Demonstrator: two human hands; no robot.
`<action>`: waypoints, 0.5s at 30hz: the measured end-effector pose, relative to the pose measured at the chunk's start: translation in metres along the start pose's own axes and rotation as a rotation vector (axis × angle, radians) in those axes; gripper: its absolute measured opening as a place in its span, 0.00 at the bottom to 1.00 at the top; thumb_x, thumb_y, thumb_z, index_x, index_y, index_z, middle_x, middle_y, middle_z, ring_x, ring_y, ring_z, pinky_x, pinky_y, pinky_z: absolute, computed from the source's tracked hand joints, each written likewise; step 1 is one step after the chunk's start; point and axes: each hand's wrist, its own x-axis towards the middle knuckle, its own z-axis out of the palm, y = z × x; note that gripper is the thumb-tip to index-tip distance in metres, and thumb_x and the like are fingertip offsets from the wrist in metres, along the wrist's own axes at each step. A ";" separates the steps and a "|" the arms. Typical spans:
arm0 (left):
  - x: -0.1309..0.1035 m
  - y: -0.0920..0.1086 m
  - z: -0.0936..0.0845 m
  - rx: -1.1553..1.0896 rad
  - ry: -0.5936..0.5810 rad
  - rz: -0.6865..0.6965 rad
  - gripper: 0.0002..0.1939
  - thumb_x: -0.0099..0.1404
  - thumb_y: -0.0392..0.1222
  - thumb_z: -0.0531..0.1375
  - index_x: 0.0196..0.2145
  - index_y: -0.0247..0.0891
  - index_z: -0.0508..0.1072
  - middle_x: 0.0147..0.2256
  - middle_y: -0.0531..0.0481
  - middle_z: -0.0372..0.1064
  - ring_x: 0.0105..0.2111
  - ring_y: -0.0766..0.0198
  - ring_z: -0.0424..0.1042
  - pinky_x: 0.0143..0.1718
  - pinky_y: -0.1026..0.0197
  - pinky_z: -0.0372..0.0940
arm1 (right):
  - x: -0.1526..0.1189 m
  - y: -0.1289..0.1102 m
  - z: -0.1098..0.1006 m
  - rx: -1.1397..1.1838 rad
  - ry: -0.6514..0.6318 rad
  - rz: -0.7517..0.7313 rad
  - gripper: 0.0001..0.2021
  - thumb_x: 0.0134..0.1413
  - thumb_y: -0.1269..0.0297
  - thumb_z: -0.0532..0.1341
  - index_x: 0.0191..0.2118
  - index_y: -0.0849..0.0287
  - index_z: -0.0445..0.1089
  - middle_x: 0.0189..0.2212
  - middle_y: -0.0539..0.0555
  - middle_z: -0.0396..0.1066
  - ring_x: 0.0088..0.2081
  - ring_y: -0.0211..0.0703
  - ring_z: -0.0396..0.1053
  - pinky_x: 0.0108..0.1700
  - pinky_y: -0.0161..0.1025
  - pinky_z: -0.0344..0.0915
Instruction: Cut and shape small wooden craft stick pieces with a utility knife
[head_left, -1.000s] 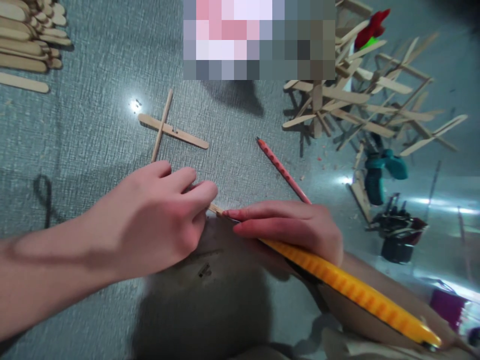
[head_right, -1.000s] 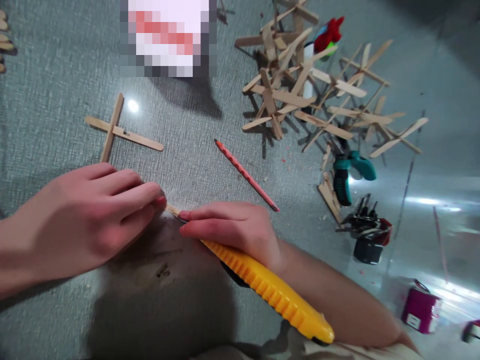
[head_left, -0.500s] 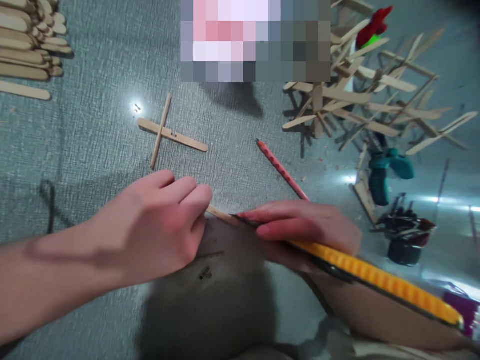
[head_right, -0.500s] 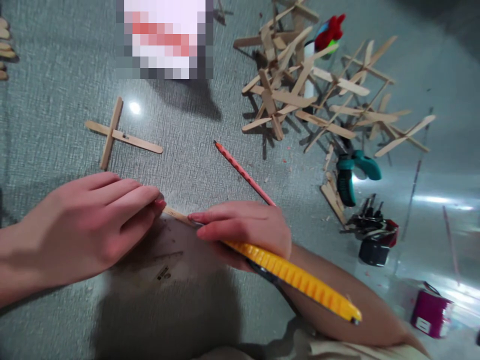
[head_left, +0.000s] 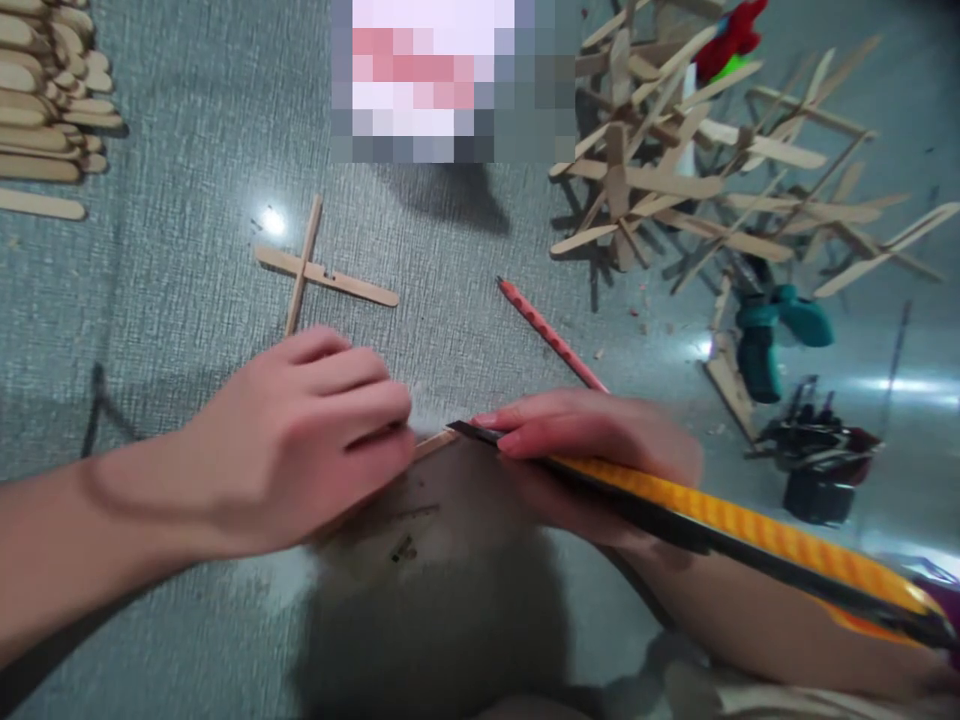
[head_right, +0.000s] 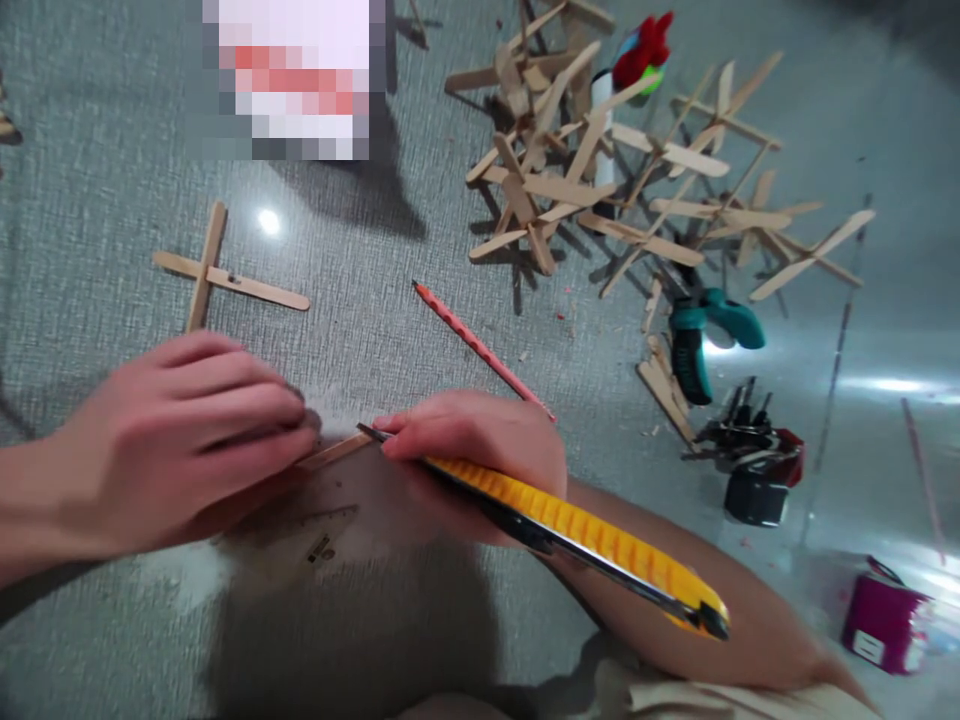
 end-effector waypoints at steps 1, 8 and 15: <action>0.002 -0.004 0.000 0.024 -0.023 0.056 0.12 0.77 0.40 0.57 0.37 0.40 0.79 0.38 0.52 0.77 0.38 0.61 0.72 0.45 0.51 0.65 | 0.000 0.000 0.000 0.003 -0.003 -0.011 0.05 0.61 0.68 0.68 0.41 0.50 0.75 0.38 0.52 0.85 0.35 0.44 0.84 0.39 0.37 0.83; 0.000 -0.014 0.000 0.047 -0.148 0.151 0.18 0.72 0.43 0.57 0.57 0.47 0.75 0.64 0.45 0.68 0.65 0.44 0.64 0.72 0.26 0.44 | -0.002 0.002 -0.003 0.010 -0.002 -0.070 0.07 0.58 0.71 0.65 0.41 0.53 0.74 0.36 0.55 0.84 0.35 0.43 0.83 0.39 0.36 0.81; -0.004 -0.016 0.001 0.218 -0.197 0.064 0.26 0.73 0.51 0.57 0.66 0.48 0.67 0.72 0.47 0.57 0.75 0.43 0.50 0.74 0.26 0.36 | 0.003 -0.008 0.005 -0.001 -0.087 -0.064 0.09 0.59 0.72 0.67 0.43 0.51 0.73 0.39 0.54 0.84 0.35 0.42 0.83 0.38 0.35 0.81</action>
